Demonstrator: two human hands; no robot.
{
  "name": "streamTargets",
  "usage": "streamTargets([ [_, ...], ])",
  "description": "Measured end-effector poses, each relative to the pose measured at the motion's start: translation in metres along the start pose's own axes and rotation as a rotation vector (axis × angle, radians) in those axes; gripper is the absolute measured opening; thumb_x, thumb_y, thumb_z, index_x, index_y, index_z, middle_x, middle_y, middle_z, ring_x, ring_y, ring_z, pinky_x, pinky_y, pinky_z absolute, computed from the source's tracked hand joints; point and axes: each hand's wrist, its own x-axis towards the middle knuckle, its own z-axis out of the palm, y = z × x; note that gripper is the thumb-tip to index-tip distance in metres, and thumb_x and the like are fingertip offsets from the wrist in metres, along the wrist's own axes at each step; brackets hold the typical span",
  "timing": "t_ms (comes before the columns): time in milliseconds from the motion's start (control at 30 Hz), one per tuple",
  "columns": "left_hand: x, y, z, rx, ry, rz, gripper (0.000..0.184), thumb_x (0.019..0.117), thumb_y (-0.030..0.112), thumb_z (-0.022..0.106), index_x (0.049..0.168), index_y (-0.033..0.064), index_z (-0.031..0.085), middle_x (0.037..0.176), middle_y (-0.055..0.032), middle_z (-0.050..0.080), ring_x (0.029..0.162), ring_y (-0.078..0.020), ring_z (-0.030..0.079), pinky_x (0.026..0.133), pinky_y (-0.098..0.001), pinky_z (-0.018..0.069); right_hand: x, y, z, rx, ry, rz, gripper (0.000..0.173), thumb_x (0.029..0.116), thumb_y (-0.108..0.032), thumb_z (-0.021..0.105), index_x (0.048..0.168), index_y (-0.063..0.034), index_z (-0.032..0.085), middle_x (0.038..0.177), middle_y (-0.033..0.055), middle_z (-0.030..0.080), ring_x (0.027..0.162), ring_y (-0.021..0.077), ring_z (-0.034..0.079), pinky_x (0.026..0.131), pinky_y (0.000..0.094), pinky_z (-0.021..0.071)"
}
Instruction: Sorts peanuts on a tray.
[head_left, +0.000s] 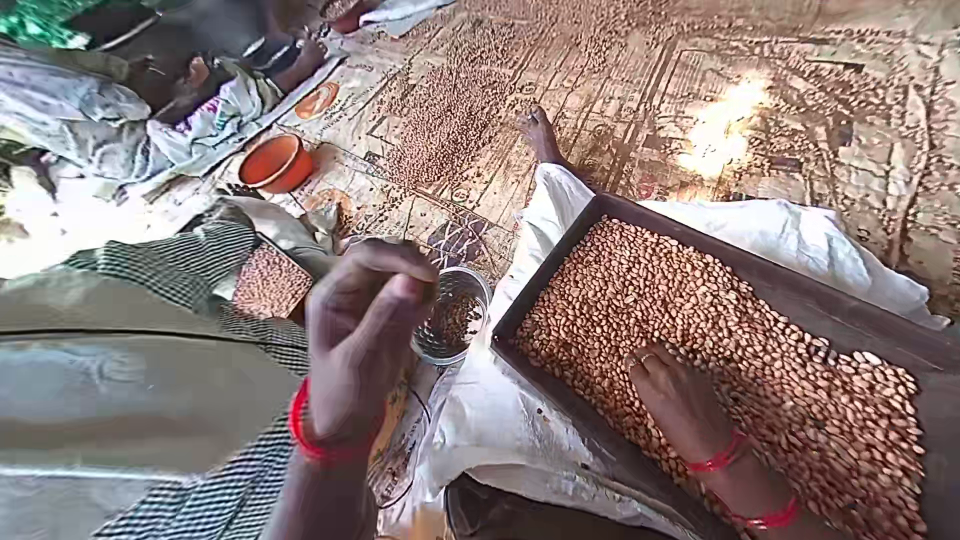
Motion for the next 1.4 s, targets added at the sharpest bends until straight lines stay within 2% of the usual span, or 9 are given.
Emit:
streamTargets([
  [133, -0.020, -0.031, 0.053, -0.154, -0.346, -0.164, 0.018, 0.1016, 0.009, 0.057, 0.104, -0.0059, 0.068, 0.095, 0.0032, 0.068, 0.084, 0.0064, 0.060, 0.076, -0.0148, 0.0512, -0.004, -0.001, 0.001, 0.007, -0.050, 0.032, 0.011, 0.0811, 0.013, 0.070, 0.092, 0.0151, 0.069, 0.095, 0.0351, 0.068, 0.087, 0.0527, 0.071, 0.061, 0.0571, 0.0581],
  [200, -0.036, -0.042, 0.059, -0.189, -0.354, -0.243, 0.022, 0.1014, 0.008, 0.056, 0.107, -0.0111, 0.066, 0.097, -0.0022, 0.068, 0.084, 0.0041, 0.060, 0.077, -0.0167, 0.0514, -0.002, -0.006, -0.009, 0.021, -0.170, 0.064, 0.013, 0.0850, 0.013, 0.066, 0.097, 0.0175, 0.068, 0.098, 0.0381, 0.066, 0.091, 0.0564, 0.069, 0.064, 0.0609, 0.0569],
  [567, -0.122, -0.049, -0.022, -0.003, -0.004, -0.491, 0.018, 0.1010, 0.011, 0.052, 0.108, 0.0041, 0.067, 0.095, 0.0115, 0.068, 0.082, 0.0057, 0.061, 0.075, -0.0148, 0.0518, 0.003, 0.008, -0.039, 0.142, -0.337, 0.228, 0.012, 0.0901, 0.003, 0.064, 0.096, 0.0135, 0.067, 0.090, 0.0352, 0.068, 0.087, 0.0552, 0.068, 0.076, 0.0669, 0.0509],
  [700, -0.139, -0.045, -0.046, 0.060, -0.201, -0.583, 0.021, 0.1008, 0.015, 0.053, 0.105, 0.0049, 0.070, 0.089, 0.0144, 0.066, 0.078, 0.0109, 0.056, 0.072, -0.0115, 0.0472, 0.034, -0.016, -0.059, 0.110, -0.655, 0.212, 0.022, 0.1014, -0.005, 0.054, 0.113, 0.0102, 0.065, 0.107, 0.0332, 0.068, 0.105, 0.0518, 0.066, 0.090, 0.0630, 0.0501],
  [800, -0.145, -0.047, -0.046, 0.046, -0.480, -0.578, 0.027, 0.1012, 0.023, 0.055, 0.110, 0.0025, 0.071, 0.087, 0.0123, 0.068, 0.072, 0.0134, 0.054, 0.068, -0.0090, 0.0454, 0.058, -0.044, -0.078, 0.495, -0.420, 0.027, 0.022, 0.0983, -0.010, 0.061, 0.112, 0.0056, 0.068, 0.098, 0.0230, 0.072, 0.087, 0.0382, 0.070, 0.081, 0.0528, 0.0544],
  [933, -0.152, -0.053, -0.044, 0.112, -0.430, -0.488, 0.033, 0.1019, 0.040, 0.057, 0.110, 0.0119, 0.073, 0.091, 0.0141, 0.069, 0.076, 0.0142, 0.056, 0.070, -0.0078, 0.0483, 0.088, -0.045, -0.094, 0.720, -0.028, -0.054, 0.027, 0.0954, -0.013, 0.070, 0.120, -0.0028, 0.068, 0.110, 0.0112, 0.073, 0.084, 0.0192, 0.073, 0.074, 0.0354, 0.0613],
  [1133, -0.119, -0.062, -0.017, 0.154, -0.411, -0.337, 0.029, 0.1026, 0.038, 0.057, 0.109, 0.0135, 0.073, 0.084, 0.0140, 0.068, 0.071, 0.0134, 0.056, 0.064, -0.0068, 0.0479, 0.068, 0.002, -0.062, 0.578, -0.191, 0.179, 0.014, 0.0982, -0.007, 0.065, 0.103, -0.0013, 0.077, 0.091, 0.0157, 0.075, 0.087, 0.0308, 0.071, 0.082, 0.0513, 0.0542],
  [1267, -0.066, -0.068, 0.043, 0.411, -0.576, -0.021, 0.022, 0.0985, 0.014, 0.055, 0.101, 0.0036, 0.074, 0.089, -0.0072, 0.071, 0.075, -0.0068, 0.065, 0.072, -0.0177, 0.0543, 0.043, 0.001, -0.015, 0.518, -0.328, 0.127, 0.022, 0.0957, -0.013, 0.066, 0.113, -0.0069, 0.078, 0.123, 0.0212, 0.068, 0.123, 0.0430, 0.057, 0.105, 0.0578, 0.0420],
  [1400, -0.032, -0.093, 0.081, 0.644, -0.794, 0.033, 0.016, 0.0930, -0.002, 0.062, 0.102, 0.0007, 0.075, 0.092, -0.0197, 0.068, 0.079, -0.0358, 0.071, 0.068, -0.0517, 0.0595, -0.008, 0.033, -0.029, 0.500, -0.494, 0.123, 0.026, 0.0924, -0.009, 0.067, 0.117, -0.0111, 0.077, 0.134, 0.0220, 0.062, 0.134, 0.0471, 0.047, 0.111, 0.0624, 0.0350],
])
